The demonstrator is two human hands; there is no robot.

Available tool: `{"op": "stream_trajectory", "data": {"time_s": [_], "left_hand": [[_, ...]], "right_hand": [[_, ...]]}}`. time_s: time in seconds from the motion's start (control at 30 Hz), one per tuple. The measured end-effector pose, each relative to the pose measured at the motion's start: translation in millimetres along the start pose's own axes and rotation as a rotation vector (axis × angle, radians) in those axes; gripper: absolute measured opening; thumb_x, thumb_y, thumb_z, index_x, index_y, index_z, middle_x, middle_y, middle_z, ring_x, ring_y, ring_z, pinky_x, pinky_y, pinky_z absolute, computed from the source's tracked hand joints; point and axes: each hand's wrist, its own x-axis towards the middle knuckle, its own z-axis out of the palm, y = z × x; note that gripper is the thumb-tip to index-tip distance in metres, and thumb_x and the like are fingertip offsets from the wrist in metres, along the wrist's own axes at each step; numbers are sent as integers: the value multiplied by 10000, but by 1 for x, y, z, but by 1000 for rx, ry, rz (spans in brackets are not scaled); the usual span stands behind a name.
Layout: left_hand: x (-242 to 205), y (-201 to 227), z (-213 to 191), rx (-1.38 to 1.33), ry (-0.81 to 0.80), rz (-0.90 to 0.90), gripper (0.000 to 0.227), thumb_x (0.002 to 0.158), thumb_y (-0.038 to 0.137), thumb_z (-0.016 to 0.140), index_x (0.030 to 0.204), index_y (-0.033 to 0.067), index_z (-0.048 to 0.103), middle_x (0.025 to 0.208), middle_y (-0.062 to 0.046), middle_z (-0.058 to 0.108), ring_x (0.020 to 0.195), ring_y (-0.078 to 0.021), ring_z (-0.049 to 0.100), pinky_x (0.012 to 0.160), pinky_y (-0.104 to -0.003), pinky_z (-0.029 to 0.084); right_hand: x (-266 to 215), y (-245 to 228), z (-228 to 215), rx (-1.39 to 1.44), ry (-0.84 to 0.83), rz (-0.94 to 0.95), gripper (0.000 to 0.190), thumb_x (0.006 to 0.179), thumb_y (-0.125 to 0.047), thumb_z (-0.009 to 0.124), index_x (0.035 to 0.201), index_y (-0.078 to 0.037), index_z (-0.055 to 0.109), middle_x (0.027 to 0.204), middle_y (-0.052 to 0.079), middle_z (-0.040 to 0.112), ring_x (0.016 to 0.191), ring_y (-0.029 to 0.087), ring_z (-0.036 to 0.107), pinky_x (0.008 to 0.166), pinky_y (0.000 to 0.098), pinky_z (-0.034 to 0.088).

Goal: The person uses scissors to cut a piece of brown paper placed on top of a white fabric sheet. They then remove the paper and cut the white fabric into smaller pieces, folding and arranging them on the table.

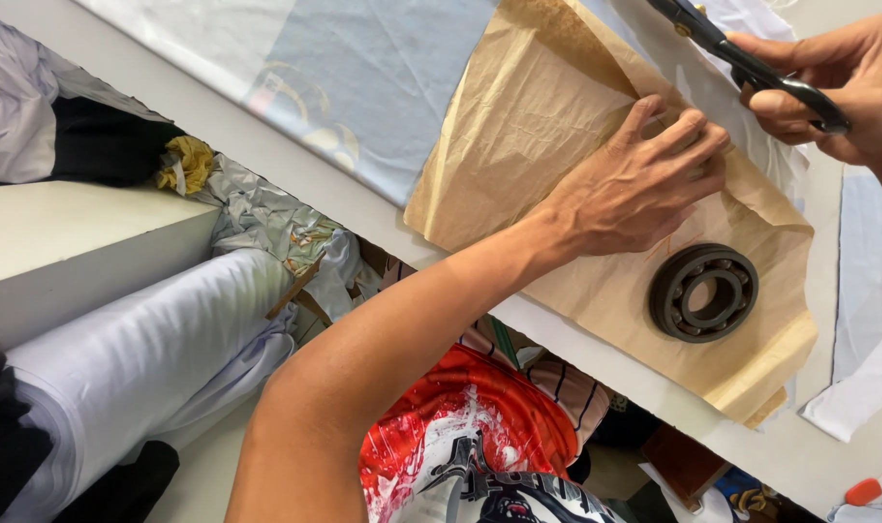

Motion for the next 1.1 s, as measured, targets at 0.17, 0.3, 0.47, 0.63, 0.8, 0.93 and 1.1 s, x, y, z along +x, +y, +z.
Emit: {"op": "stream_trajectory", "data": {"time_s": [0.17, 0.3, 0.47, 0.63, 0.8, 0.93, 1.1], "left_hand": [[0, 1, 6, -34, -23, -10, 361, 980, 445, 678, 1244, 208, 610, 1364, -112, 492, 1286, -296, 486, 1082, -585, 375], [0, 0, 9, -80, -4, -9, 321, 981, 370, 676, 1239, 198, 596, 1360, -117, 483, 1289, -294, 473, 1085, -601, 367], [0, 0, 7, -70, -5, -8, 297, 982, 364, 649, 1225, 199, 604, 1358, -117, 488, 1287, -293, 470, 1077, -601, 372], [0, 0, 12, -83, 4, -10, 299, 961, 378, 678, 1198, 204, 621, 1356, -114, 495, 1286, -296, 471, 1080, -597, 365], [-1, 2, 18, -118, -11, -16, 313, 957, 392, 675, 1214, 217, 636, 1390, -110, 502, 1310, -291, 454, 1090, -615, 366], [1, 0, 16, -94, -36, -3, 349, 959, 439, 675, 1236, 230, 638, 1418, -111, 486, 1330, -301, 432, 1092, -638, 362], [0, 2, 16, -88, -20, -9, 330, 951, 434, 689, 1203, 226, 642, 1395, -103, 474, 1319, -291, 424, 1087, -627, 370]], "right_hand": [[9, -6, 5, 0, -39, -10, 661, 909, 24, 608, 1559, 76, 495, 905, 125, 414, 642, 129, 295, 536, 233, 220], [10, -8, 10, -52, -66, -57, 639, 944, 80, 578, 1572, 98, 466, 904, 129, 365, 635, 135, 257, 509, 247, 183], [9, -12, 13, -33, 4, -9, 630, 920, 37, 623, 1543, 55, 528, 953, 149, 460, 648, 127, 316, 537, 239, 210], [16, -27, 25, -42, -16, -34, 558, 984, 25, 600, 1533, 86, 521, 856, 69, 392, 650, 71, 294, 532, 201, 199], [23, -41, 38, -4, -73, -59, 449, 1104, -17, 457, 1530, 124, 451, 716, -11, 201, 614, 69, 181, 539, 240, 143], [30, -32, 29, -57, -64, -53, 652, 940, -21, 620, 1572, 59, 484, 789, 8, 325, 628, 82, 252, 515, 232, 182], [33, -28, 24, -79, -71, -73, 677, 931, -70, 646, 1578, 47, 486, 807, 18, 329, 627, 103, 246, 515, 242, 174]]}}
